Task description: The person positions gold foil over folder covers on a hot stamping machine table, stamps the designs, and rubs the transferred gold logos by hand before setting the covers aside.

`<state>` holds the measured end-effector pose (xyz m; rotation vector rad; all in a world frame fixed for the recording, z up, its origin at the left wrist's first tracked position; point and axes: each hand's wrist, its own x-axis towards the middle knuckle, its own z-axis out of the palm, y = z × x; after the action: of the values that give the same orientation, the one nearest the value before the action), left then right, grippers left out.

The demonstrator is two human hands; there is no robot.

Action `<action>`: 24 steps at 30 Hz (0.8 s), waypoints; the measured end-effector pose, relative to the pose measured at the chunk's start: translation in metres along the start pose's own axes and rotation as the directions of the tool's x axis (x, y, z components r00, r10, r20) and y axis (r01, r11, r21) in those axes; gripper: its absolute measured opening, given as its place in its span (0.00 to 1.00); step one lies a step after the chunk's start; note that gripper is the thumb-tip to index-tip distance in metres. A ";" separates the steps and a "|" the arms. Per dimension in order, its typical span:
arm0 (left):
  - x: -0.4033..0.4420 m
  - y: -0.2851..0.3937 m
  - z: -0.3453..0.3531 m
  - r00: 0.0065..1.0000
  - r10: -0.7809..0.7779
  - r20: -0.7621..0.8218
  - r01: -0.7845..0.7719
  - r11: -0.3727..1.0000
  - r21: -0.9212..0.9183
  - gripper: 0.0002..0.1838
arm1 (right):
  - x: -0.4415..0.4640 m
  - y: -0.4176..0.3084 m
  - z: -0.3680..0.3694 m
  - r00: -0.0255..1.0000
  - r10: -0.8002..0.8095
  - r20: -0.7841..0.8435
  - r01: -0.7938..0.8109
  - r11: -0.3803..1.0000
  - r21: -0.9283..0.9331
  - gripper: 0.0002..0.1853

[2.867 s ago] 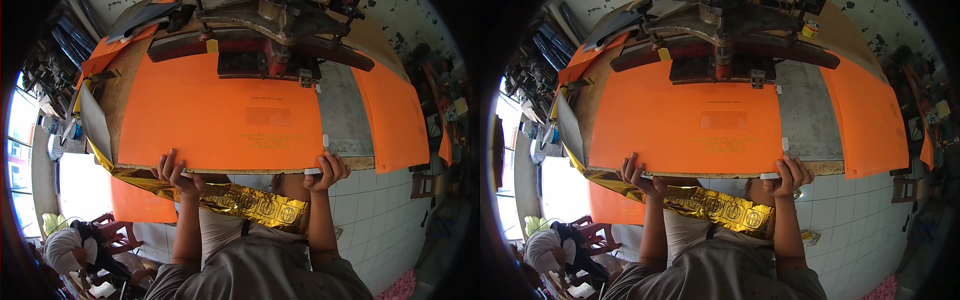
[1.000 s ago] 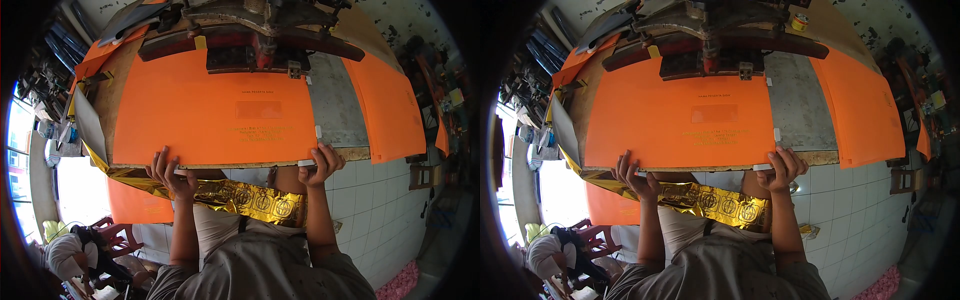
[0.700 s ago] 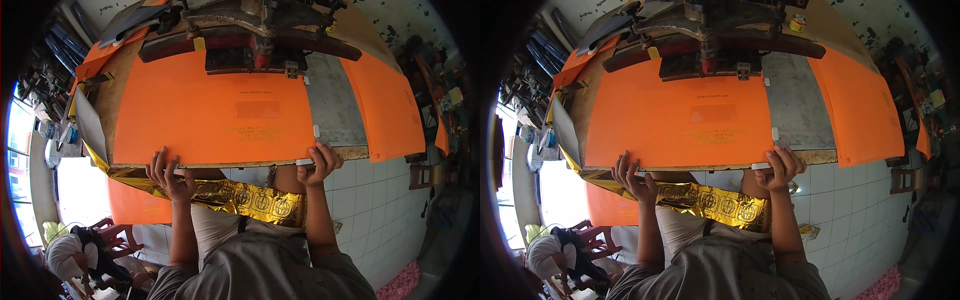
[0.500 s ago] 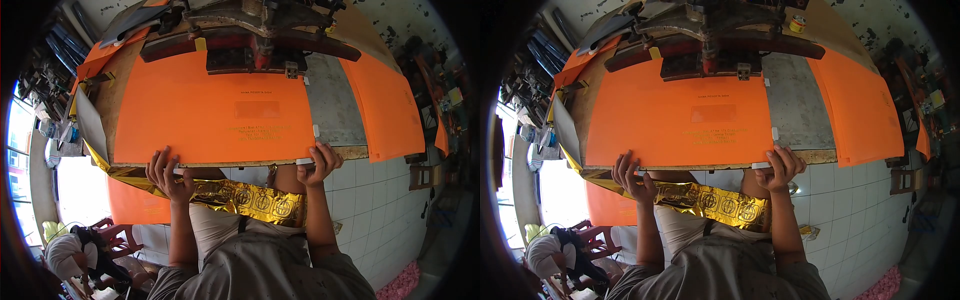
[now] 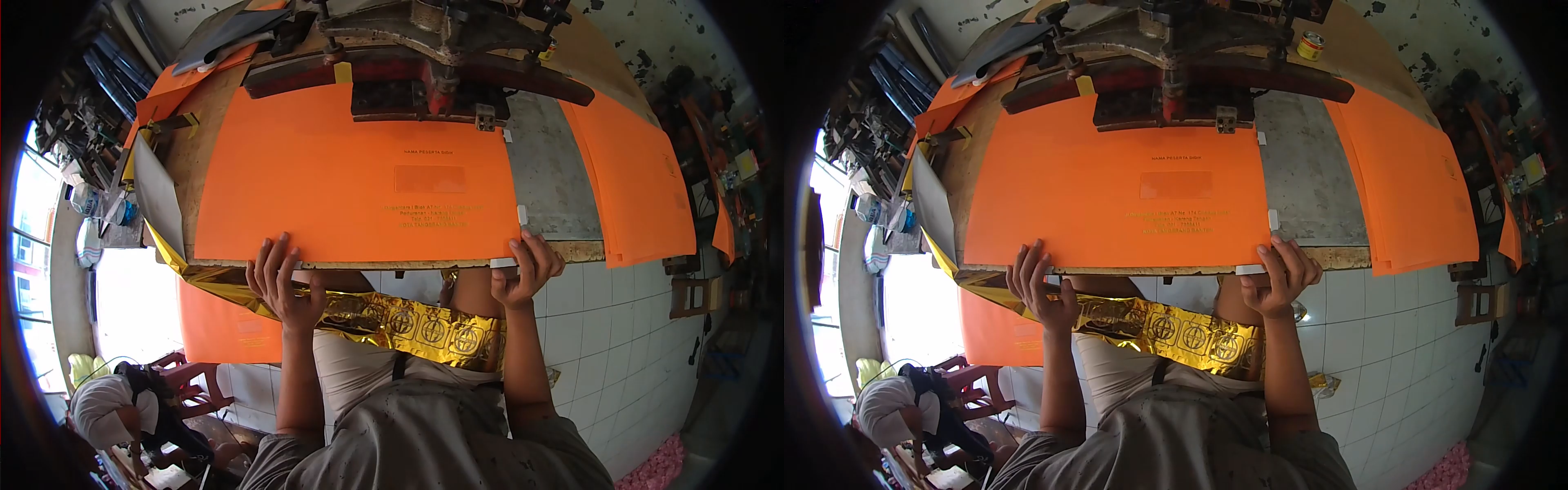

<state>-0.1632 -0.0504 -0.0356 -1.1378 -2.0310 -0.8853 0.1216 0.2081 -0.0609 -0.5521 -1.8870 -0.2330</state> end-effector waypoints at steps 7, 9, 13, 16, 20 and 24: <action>0.001 0.002 -0.005 0.999 -0.019 0.041 0.020 1.000 -0.024 0.22 | -0.004 0.001 -0.002 1.000 0.008 0.020 -0.008 1.000 0.023 0.27; 0.001 0.004 -0.009 0.998 -0.006 0.070 0.006 1.000 0.011 0.24 | -0.003 0.000 -0.006 0.999 0.031 0.033 -0.034 0.996 0.084 0.30; -0.005 0.011 -0.014 0.992 -0.016 0.126 0.013 1.000 0.028 0.31 | 0.005 -0.008 -0.029 0.972 0.051 0.228 -0.059 0.998 0.030 0.37; -0.002 0.034 -0.026 1.000 0.002 -0.007 -0.002 0.998 -0.061 0.36 | 0.014 -0.033 -0.052 0.983 0.095 0.155 -0.110 0.990 0.091 0.44; -0.057 0.107 -0.037 0.986 0.024 -0.162 -0.131 0.710 -0.692 0.54 | -0.015 -0.101 -0.077 0.998 0.063 -0.024 -0.046 0.895 0.444 0.50; -0.109 0.202 -0.059 0.975 -0.010 -0.221 -0.219 0.096 -0.971 0.57 | -0.029 -0.174 -0.089 0.976 -0.015 0.218 -0.102 0.850 0.517 0.49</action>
<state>0.0734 -0.0665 -0.0379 -1.7139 -0.8752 -2.3920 0.1200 0.0121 -0.0369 -0.2450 -2.0325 0.3894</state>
